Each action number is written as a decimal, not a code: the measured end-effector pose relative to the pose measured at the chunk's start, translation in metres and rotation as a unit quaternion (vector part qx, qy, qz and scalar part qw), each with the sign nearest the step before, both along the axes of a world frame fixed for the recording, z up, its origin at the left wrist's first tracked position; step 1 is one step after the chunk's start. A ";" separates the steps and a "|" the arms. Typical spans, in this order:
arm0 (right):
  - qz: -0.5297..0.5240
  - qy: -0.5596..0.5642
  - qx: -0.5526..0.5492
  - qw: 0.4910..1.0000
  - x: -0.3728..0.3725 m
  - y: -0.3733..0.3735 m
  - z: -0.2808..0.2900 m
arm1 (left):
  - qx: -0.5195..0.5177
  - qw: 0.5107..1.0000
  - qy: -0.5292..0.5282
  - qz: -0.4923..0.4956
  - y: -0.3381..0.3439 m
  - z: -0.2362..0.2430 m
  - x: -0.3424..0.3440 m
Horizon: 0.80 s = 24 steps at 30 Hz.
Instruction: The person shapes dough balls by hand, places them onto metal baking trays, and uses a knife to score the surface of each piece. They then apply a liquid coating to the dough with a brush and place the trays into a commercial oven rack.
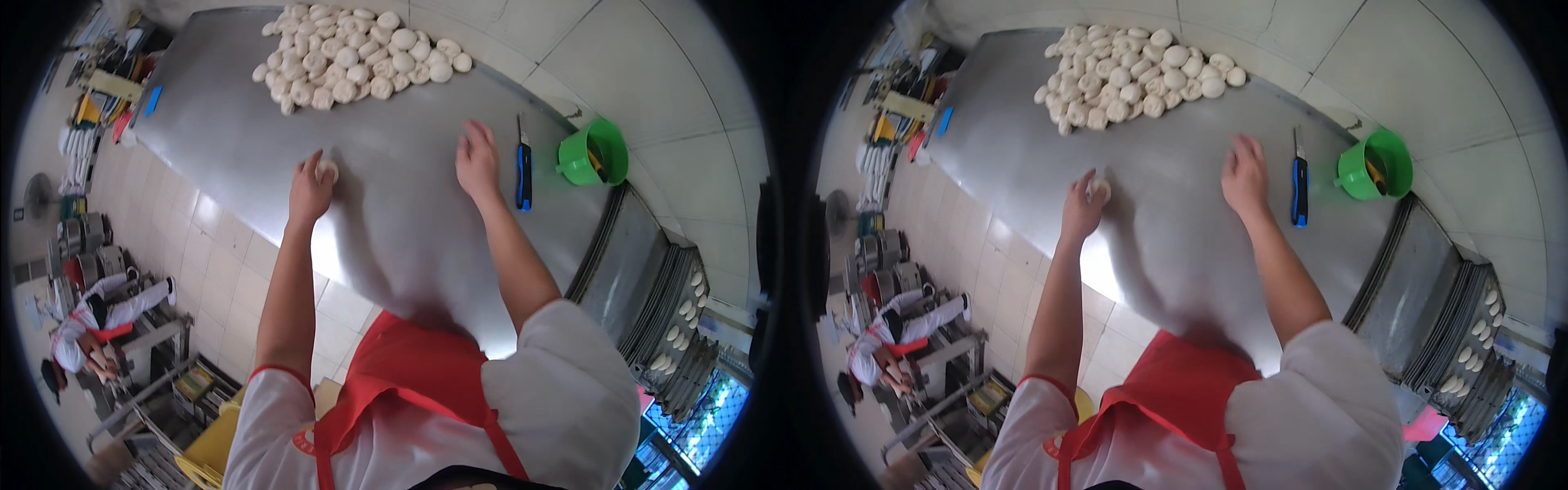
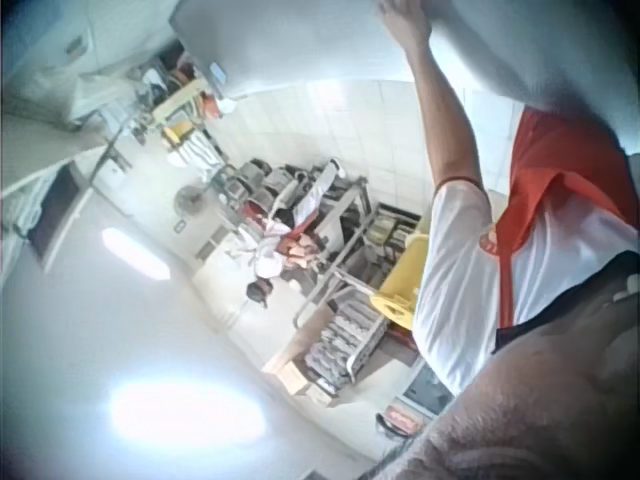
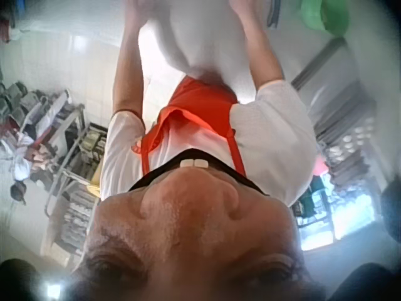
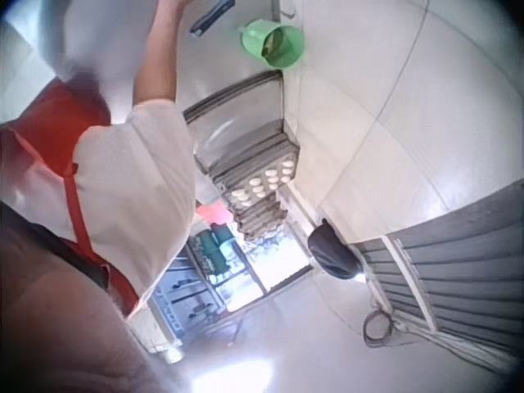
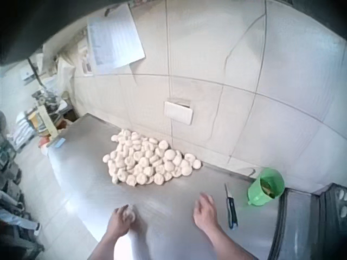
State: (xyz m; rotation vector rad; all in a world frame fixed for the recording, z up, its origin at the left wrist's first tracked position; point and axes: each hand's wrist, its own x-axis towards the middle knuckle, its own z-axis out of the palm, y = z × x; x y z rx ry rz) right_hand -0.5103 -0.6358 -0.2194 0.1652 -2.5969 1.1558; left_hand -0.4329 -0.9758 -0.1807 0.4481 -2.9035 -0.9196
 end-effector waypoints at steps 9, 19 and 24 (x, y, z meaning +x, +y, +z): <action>-0.101 -0.036 -0.004 0.994 -0.148 -0.012 0.007 | 0.112 0.983 -0.028 -0.146 0.020 -0.010 -0.019; -0.268 -0.173 0.211 0.924 0.346 0.068 -0.097 | -0.041 0.946 0.014 -0.321 0.057 -0.095 0.094; -0.070 -0.115 0.250 0.959 0.240 0.045 -0.040 | 0.007 0.818 0.153 -0.555 0.149 -0.107 0.003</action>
